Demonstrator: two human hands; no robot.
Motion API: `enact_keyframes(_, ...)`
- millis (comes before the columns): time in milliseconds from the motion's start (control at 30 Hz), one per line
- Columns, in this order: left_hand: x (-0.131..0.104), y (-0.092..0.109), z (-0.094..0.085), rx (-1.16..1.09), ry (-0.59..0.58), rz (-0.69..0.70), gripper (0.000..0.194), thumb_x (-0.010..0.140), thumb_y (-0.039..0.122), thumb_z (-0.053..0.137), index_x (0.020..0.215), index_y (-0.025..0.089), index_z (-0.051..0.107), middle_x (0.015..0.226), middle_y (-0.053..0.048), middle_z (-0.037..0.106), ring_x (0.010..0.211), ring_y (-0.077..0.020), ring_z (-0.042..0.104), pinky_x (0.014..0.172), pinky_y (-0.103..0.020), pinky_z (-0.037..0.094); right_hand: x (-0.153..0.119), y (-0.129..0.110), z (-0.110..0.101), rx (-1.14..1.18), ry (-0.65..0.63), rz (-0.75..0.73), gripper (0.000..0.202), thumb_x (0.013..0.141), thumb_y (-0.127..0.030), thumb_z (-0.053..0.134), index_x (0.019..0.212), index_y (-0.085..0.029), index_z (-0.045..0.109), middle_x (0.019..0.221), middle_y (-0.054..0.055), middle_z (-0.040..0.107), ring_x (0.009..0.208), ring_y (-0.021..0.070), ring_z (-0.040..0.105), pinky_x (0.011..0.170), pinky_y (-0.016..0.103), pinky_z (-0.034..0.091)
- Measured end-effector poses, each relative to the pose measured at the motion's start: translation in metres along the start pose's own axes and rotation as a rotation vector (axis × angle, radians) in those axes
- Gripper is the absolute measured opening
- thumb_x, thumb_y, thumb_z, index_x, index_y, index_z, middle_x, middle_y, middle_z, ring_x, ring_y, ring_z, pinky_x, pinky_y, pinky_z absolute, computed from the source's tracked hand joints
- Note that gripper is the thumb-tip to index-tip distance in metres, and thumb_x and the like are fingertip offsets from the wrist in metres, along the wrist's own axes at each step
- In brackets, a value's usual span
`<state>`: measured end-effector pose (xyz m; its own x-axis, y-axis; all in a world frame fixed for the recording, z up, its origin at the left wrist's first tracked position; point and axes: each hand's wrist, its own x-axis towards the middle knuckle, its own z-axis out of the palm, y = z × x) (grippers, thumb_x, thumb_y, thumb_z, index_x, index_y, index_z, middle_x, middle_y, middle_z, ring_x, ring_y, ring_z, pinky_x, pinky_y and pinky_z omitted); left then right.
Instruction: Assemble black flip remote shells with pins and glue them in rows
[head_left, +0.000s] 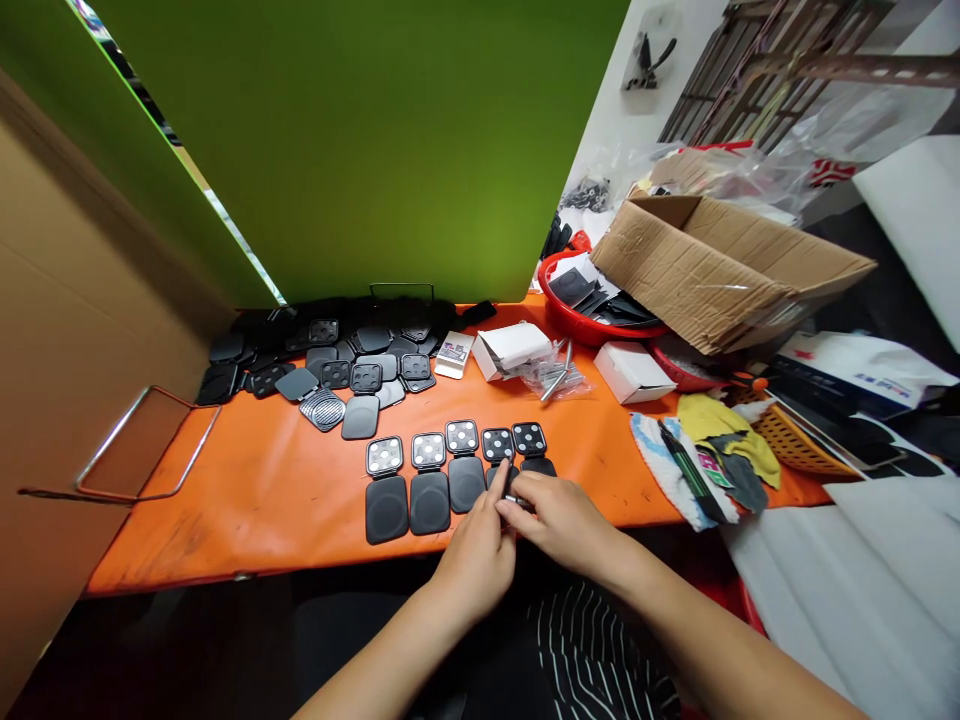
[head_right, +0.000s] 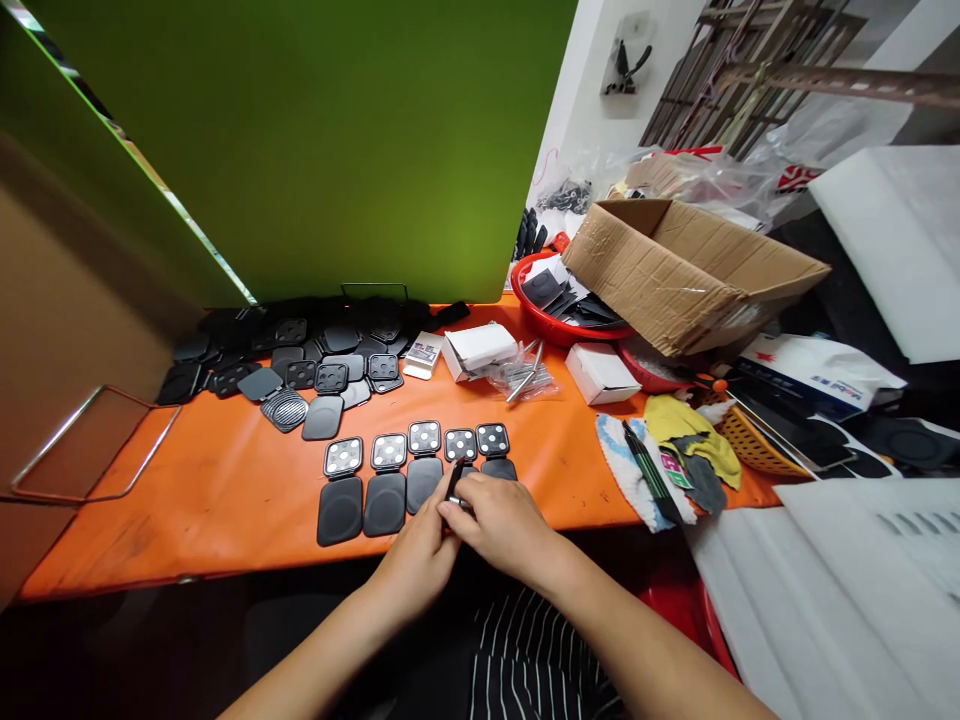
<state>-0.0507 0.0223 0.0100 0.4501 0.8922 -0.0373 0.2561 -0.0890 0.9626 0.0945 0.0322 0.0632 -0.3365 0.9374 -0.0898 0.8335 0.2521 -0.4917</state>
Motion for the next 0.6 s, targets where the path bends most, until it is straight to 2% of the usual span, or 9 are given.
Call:
enact_keyframes(133,-0.001,0.0,0.0,0.014,-0.01,-0.006,0.067,0.084,0.012,0.043,0.146,0.023,0.019,0.145,-0.009,0.037,0.13,-0.0226,0.038,0.108,-0.04,0.031,-0.002,-0.001,-0.001,-0.09,-0.009,-0.002,0.024,0.091,-0.032,0.043,0.08,-0.018,0.059,0.077,0.004,0.06,0.068,0.0156,0.052,0.059,0.026,0.031)
enact_keyframes(267,0.0,0.001,0.0,-0.051,0.024,0.0,0.062,0.086,0.017,0.044,0.144,0.022,0.023,0.145,-0.009,0.037,0.132,-0.0227,0.036,0.11,-0.04,0.026,-0.002,-0.003,0.004,-0.029,0.047,-0.023,0.022,0.089,-0.03,0.046,0.073,-0.018,0.058,0.072,0.002,0.058,0.065,0.0143,0.05,0.059,0.026,0.032)
enact_keyframes(333,0.0,0.004,0.0,-0.18,0.028,-0.042,0.06,0.085,0.021,0.048,0.142,0.022,0.029,0.143,-0.009,0.04,0.129,-0.0243,0.039,0.109,-0.041,0.029,-0.002,0.0,0.009,0.094,0.075,-0.033,0.025,0.088,-0.031,0.047,0.069,-0.018,0.057,0.071,0.002,0.057,0.065,0.0138,0.049,0.06,0.026,0.033)
enact_keyframes(367,0.0,0.005,0.0,-0.289,0.012,-0.098,0.061,0.084,0.024,0.052,0.141,0.022,0.031,0.14,-0.01,0.044,0.124,-0.0258,0.045,0.104,-0.042,0.035,-0.001,0.003,0.011,0.212,0.072,-0.032,0.027,0.088,-0.033,0.046,0.068,-0.018,0.056,0.07,0.002,0.056,0.064,0.0136,0.049,0.06,0.026,0.034)
enact_keyframes(433,0.001,0.007,0.0,-0.567,-0.057,-0.265,0.068,0.079,0.031,0.059,0.14,0.024,0.03,0.127,-0.012,0.055,0.104,-0.027,0.06,0.087,-0.041,0.049,-0.001,0.009,0.015,0.537,0.043,0.018,0.034,0.091,-0.043,0.04,0.074,-0.019,0.056,0.064,0.0,0.051,0.06,0.0128,0.048,0.056,0.025,0.036)
enact_keyframes(500,0.0,0.007,0.0,-0.797,-0.111,-0.412,0.079,0.075,0.036,0.064,0.142,0.026,0.024,0.112,-0.011,0.062,0.083,-0.0244,0.067,0.069,-0.036,0.053,-0.001,0.014,0.016,0.816,0.036,0.114,0.04,0.091,-0.053,0.035,0.081,-0.019,0.055,0.059,-0.003,0.045,0.054,0.0118,0.047,0.051,0.024,0.036)
enact_keyframes(533,0.0,0.007,0.001,-0.846,-0.115,-0.441,0.083,0.074,0.038,0.066,0.142,0.028,0.021,0.109,-0.011,0.062,0.078,-0.0233,0.067,0.065,-0.034,0.053,-0.001,0.016,0.015,0.877,0.051,0.156,0.042,0.09,-0.055,0.034,0.083,-0.019,0.055,0.059,-0.004,0.044,0.052,0.0115,0.047,0.05,0.024,0.036)
enact_keyframes(600,-0.001,0.004,0.002,-0.8,-0.09,-0.409,0.083,0.075,0.038,0.065,0.143,0.031,0.018,0.114,-0.011,0.06,0.08,-0.0231,0.067,0.066,-0.034,0.052,-0.001,0.015,0.01,0.819,0.084,0.164,0.039,0.091,-0.051,0.036,0.082,-0.019,0.054,0.064,-0.002,0.049,0.058,0.0122,0.05,0.055,0.025,0.039)
